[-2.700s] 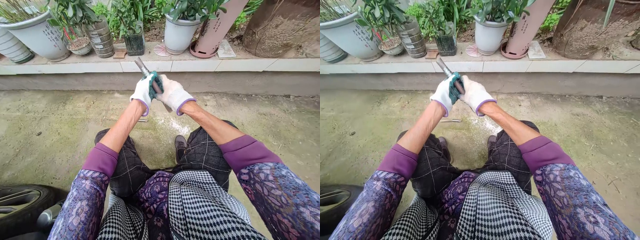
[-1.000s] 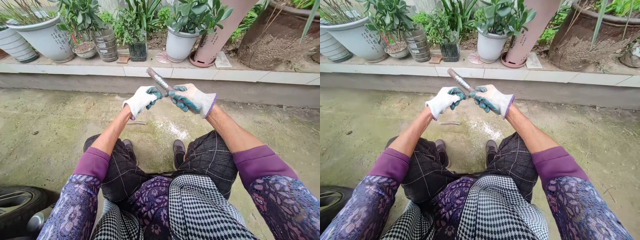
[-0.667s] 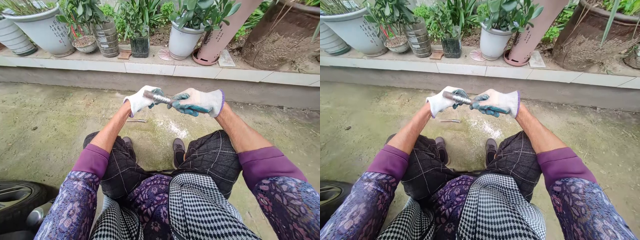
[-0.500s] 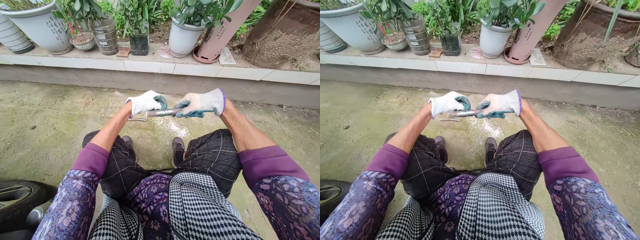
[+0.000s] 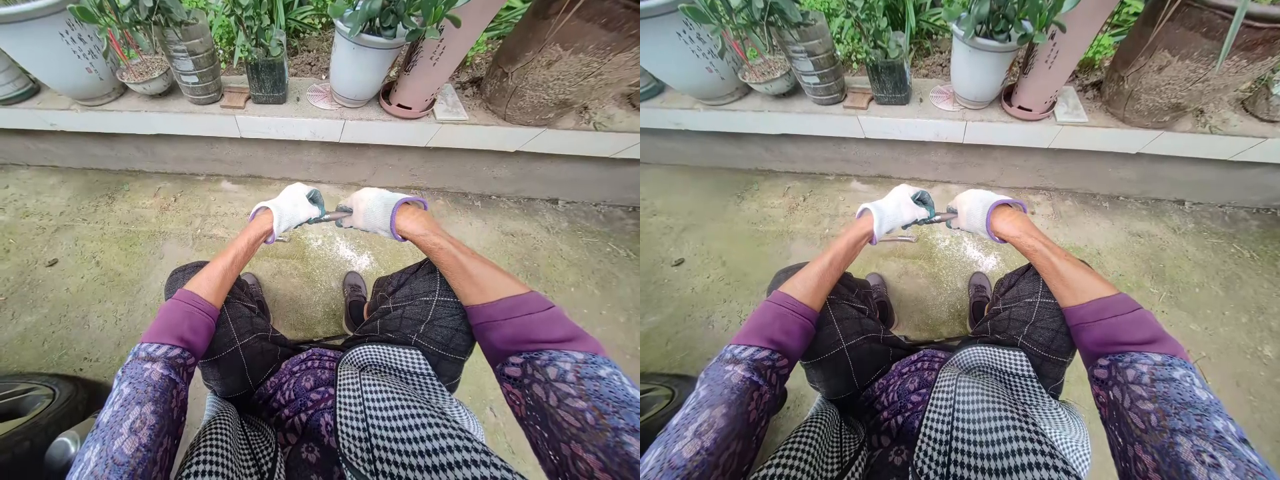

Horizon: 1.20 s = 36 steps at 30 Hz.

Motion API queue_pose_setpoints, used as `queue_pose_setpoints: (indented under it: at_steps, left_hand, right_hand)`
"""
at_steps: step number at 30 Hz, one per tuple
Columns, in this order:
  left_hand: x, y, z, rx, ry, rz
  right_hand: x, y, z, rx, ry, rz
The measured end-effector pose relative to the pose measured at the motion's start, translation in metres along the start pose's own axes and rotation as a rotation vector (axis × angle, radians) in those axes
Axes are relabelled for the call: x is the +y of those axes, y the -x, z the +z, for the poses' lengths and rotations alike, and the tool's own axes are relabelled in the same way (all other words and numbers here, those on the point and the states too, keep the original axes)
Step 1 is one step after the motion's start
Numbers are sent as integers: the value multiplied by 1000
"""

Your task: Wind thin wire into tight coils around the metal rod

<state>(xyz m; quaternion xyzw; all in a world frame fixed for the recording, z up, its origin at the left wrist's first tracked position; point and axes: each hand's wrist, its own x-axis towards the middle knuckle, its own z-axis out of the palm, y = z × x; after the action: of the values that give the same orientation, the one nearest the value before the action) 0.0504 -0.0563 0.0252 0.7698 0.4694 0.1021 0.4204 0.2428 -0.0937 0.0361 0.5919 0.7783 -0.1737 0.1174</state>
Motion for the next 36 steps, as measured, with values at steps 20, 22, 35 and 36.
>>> queue_pose_setpoints:
  at_steps: [20, 22, 35, 36]
  left_hand:
    - [1, 18, 4, 112, 504, -15]
    - [-6, 15, 6, 72, 492, -2]
    - [-10, 6, -8, 91, 321, 43]
    - [-10, 4, -10, 94, 302, 40]
  right_hand:
    - [2, -9, -15, 293, -353, 82]
    - [1, -3, -15, 267, -525, 126]
    - [2, 30, -21, 39, -1032, -66]
    - [4, 31, -20, 5, -1008, -80]
